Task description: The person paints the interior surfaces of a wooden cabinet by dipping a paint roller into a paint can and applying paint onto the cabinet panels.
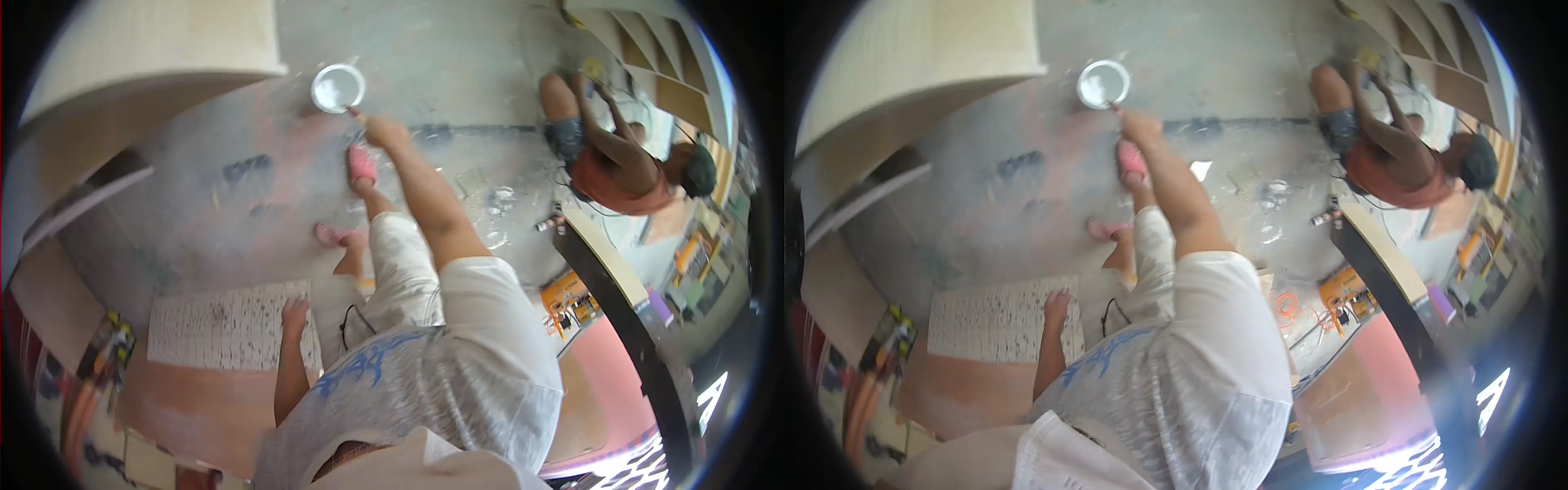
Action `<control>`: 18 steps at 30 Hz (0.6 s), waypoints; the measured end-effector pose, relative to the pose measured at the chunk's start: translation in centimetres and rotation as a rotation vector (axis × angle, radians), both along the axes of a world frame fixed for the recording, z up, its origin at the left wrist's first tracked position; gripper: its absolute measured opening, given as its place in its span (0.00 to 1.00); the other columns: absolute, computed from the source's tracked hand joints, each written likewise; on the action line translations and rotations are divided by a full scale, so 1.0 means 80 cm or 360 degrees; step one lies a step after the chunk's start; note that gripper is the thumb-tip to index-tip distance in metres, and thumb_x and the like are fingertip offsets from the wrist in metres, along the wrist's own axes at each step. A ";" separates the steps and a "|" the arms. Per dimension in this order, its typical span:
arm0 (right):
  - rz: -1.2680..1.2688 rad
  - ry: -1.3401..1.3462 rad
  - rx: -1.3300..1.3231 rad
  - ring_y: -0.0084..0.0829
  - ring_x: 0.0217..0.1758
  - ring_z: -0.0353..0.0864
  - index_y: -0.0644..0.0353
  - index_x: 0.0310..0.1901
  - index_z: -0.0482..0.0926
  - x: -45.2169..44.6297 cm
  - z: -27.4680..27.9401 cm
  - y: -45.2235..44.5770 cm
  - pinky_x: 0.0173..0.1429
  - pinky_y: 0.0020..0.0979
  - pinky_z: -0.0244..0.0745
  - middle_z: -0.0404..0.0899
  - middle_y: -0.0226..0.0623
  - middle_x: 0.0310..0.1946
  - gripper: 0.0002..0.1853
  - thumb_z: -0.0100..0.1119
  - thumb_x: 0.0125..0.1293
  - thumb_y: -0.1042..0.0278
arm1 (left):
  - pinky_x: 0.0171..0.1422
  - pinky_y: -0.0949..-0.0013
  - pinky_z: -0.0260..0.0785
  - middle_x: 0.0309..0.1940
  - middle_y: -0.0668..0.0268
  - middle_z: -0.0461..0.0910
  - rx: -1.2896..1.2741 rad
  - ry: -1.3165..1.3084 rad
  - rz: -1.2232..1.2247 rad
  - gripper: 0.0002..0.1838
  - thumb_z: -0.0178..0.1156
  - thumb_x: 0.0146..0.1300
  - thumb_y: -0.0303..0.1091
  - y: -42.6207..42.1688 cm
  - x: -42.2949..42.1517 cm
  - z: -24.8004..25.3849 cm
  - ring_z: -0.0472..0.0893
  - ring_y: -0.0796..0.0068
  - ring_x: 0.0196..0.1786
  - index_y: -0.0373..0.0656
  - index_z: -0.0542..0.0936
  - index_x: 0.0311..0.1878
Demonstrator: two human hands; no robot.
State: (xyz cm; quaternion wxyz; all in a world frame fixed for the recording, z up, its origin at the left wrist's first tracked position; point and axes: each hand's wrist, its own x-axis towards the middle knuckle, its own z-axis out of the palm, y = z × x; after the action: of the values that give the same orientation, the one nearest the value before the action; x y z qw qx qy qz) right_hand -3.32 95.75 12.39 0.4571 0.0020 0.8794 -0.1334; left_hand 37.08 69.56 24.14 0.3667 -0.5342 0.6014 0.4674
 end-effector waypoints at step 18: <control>-0.1492 -0.0737 -0.0809 0.33 0.14 0.75 0.68 0.31 0.72 0.222 -0.058 -0.016 0.19 0.33 0.71 0.74 0.40 0.16 0.12 0.55 0.56 0.65 | 0.47 0.68 0.70 0.41 0.53 0.80 -0.0166 0.0131 0.0035 0.26 0.63 0.49 0.41 -0.046 0.240 -0.018 0.80 0.67 0.42 0.35 0.74 0.50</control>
State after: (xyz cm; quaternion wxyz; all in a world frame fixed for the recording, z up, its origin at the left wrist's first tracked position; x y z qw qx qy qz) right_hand 14.42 94.44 7.76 0.5157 0.3106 0.6020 -0.5245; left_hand 56.26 65.91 22.68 0.3082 -0.5394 0.6337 0.4610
